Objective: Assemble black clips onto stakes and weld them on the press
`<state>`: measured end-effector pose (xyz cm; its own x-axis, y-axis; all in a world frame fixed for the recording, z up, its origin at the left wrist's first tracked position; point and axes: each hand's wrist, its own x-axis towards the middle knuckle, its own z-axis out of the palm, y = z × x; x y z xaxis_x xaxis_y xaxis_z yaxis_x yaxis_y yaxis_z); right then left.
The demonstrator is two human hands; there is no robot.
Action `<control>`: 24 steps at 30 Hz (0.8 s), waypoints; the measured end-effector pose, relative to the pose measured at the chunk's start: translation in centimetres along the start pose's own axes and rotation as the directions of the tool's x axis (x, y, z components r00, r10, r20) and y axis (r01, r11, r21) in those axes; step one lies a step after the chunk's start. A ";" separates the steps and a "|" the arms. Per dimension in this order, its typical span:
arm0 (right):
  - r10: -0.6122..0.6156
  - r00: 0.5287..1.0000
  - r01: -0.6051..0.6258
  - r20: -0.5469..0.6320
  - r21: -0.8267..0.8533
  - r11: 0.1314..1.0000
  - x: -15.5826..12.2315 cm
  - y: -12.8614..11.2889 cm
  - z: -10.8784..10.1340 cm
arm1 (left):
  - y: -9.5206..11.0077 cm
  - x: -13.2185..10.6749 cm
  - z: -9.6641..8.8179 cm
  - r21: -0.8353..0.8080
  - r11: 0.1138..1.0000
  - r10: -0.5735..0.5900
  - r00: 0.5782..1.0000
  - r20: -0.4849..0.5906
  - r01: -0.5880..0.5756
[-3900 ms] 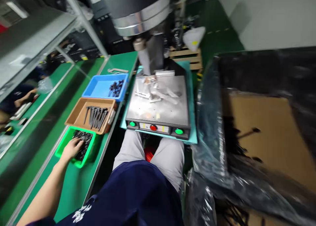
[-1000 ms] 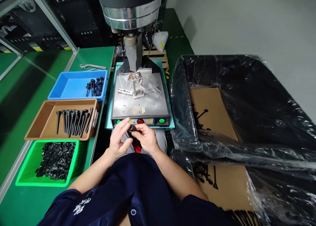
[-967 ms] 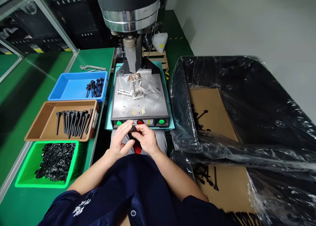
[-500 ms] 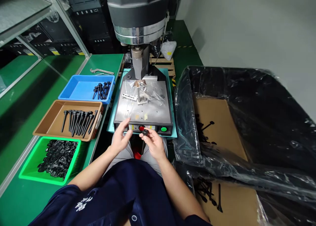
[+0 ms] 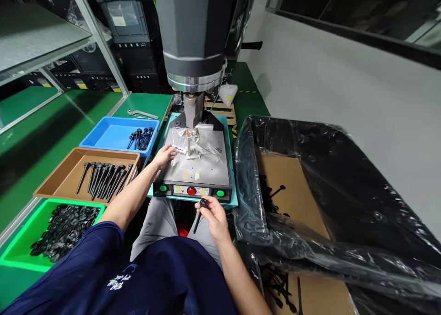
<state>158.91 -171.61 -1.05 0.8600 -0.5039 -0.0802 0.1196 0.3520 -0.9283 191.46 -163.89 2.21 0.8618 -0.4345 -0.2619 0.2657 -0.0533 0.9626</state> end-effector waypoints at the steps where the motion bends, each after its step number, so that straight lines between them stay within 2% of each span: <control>1: 0.000 1.000 0.000 -0.005 0.005 1.000 -0.1 0.0 -0.1 | 0.2 0.2 -0.2 0.002 1.000 -0.029 0.999 0.043 0.029; 6: 0.024 1.000 -0.024 -0.014 0.041 0.999 -0.1 0.2 0.2 | 0.6 -0.2 -2.6 0.015 0.980 -0.196 0.959 0.205 0.197; 9: 0.067 0.998 -0.067 0.007 0.081 0.994 0.5 0.7 0.9 | 0.3 -1.6 -4.3 -0.001 0.955 -0.284 0.921 0.266 0.295; 12: 0.143 0.988 -0.148 0.049 0.102 0.984 1.5 1.7 1.9 | -0.5 -3.3 -5.5 -0.039 0.937 -0.320 0.896 0.307 0.348; 15: 0.233 0.970 -0.239 0.064 0.109 0.965 2.9 3.1 3.1 | -1.5 -5.2 -5.7 -0.089 0.933 -0.303 0.895 0.327 0.348; 18: 0.309 0.948 -0.315 0.075 0.085 0.945 4.4 4.2 4.6 | -1.7 -7.0 -5.2 -0.180 0.945 -0.205 0.926 0.317 0.271; 21: 0.336 0.931 -0.342 0.141 0.022 0.939 5.8 5.2 6.4 | -0.9 -8.7 -4.2 -0.250 0.953 -0.091 0.950 0.298 0.169; 24: 0.314 0.928 -0.317 0.200 -0.016 0.948 7.3 6.2 8.7 | 0.5 -10.1 -3.0 -0.266 0.953 -0.042 0.932 0.361 0.146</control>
<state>170.23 -166.27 -4.19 0.9350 -0.1993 -0.2933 -0.1673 0.4814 -0.8604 184.20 -156.83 5.11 0.6357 -0.7269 -0.2596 0.4942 0.1249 0.8604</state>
